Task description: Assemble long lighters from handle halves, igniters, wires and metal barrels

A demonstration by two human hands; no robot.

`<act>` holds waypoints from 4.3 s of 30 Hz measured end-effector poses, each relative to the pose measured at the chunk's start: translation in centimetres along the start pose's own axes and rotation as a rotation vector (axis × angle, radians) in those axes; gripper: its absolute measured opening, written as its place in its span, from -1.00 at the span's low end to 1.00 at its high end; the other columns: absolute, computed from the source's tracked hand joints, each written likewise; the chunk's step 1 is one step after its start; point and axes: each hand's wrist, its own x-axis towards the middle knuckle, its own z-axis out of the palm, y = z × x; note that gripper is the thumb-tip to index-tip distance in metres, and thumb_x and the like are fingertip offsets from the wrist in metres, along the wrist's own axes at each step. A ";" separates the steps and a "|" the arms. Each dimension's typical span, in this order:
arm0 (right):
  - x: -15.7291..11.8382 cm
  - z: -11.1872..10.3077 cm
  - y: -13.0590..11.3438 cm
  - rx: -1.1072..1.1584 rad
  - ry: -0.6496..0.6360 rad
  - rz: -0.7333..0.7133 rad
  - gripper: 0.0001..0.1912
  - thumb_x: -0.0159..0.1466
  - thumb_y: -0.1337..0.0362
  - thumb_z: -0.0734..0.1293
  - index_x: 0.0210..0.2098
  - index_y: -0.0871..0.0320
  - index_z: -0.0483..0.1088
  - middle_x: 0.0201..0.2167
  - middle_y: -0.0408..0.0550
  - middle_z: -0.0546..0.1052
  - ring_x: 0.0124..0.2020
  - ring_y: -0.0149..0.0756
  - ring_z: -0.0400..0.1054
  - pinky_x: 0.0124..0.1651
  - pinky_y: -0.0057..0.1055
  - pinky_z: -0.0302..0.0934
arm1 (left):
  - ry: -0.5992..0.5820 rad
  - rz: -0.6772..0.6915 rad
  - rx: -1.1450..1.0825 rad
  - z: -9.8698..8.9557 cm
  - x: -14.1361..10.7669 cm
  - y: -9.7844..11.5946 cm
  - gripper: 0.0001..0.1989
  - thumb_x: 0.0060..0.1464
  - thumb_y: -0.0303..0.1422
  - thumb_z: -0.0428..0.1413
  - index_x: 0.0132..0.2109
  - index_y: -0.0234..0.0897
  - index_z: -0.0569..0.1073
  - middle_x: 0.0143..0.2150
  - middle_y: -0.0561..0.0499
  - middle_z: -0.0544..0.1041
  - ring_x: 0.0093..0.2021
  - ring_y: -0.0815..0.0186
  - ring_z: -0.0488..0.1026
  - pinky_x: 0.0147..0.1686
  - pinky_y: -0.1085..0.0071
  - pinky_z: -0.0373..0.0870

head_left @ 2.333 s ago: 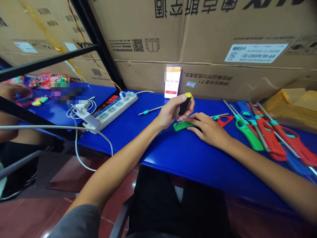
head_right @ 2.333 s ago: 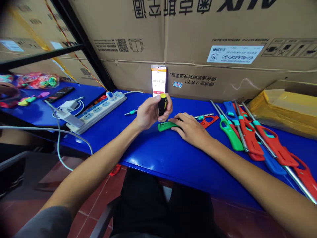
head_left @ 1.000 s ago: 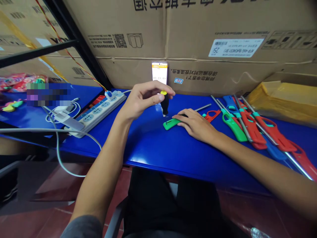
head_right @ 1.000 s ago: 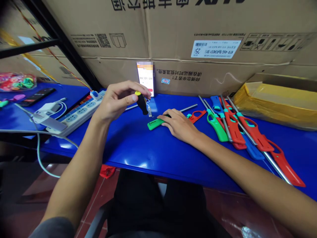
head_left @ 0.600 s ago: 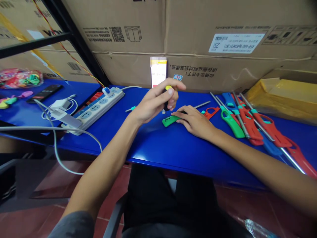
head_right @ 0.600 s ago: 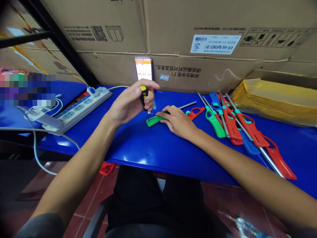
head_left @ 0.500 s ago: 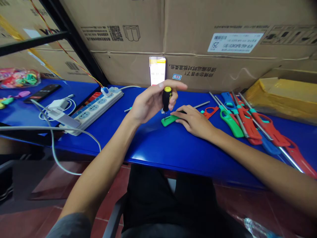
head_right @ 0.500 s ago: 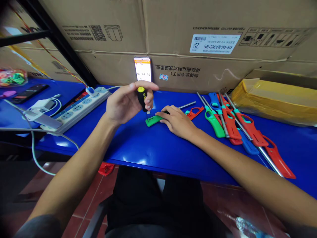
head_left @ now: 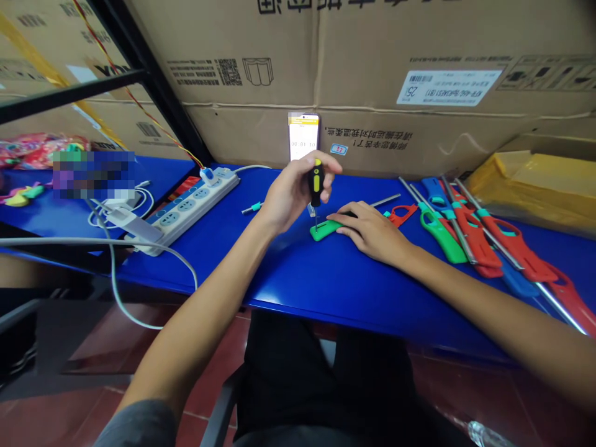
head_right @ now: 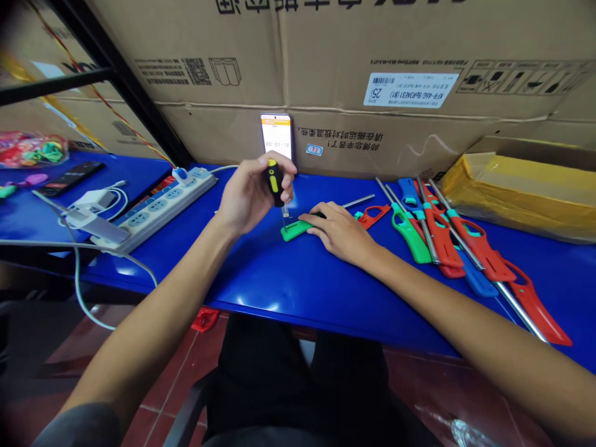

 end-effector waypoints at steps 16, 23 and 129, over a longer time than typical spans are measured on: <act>0.0 0.2 0.1 0.002 0.019 -0.012 -0.59 0.66 0.16 0.28 0.37 -0.03 0.62 0.17 0.17 0.63 0.17 0.13 0.51 0.30 0.22 0.51 | -0.140 -0.001 0.038 0.0 -0.3 0.0 -0.55 0.31 0.09 0.36 -0.14 -0.19 0.49 -0.19 -0.01 0.59 -0.20 0.26 0.62 -0.11 0.29 0.64; 0.0 0.1 0.1 0.007 0.013 -0.018 -0.60 0.65 0.19 0.30 0.36 -0.09 0.62 0.17 0.14 0.63 0.16 0.12 0.50 0.30 0.23 0.50 | -0.151 0.005 -0.034 0.6 -0.5 -0.8 -0.51 0.29 0.05 0.45 -0.07 -0.10 0.36 -0.44 0.24 0.34 -0.50 0.41 0.38 -0.32 0.37 0.49; 3.7 1.3 -2.2 0.638 0.131 0.159 -0.84 0.47 0.06 0.53 -0.11 -0.03 0.74 -0.03 -0.07 0.81 0.09 0.00 0.71 0.33 0.08 0.51 | -0.133 0.049 0.768 -2.3 -0.3 1.1 -0.40 0.28 0.23 0.37 -0.40 -0.22 0.61 -0.51 0.01 0.61 -0.43 0.29 0.59 -0.46 0.41 0.38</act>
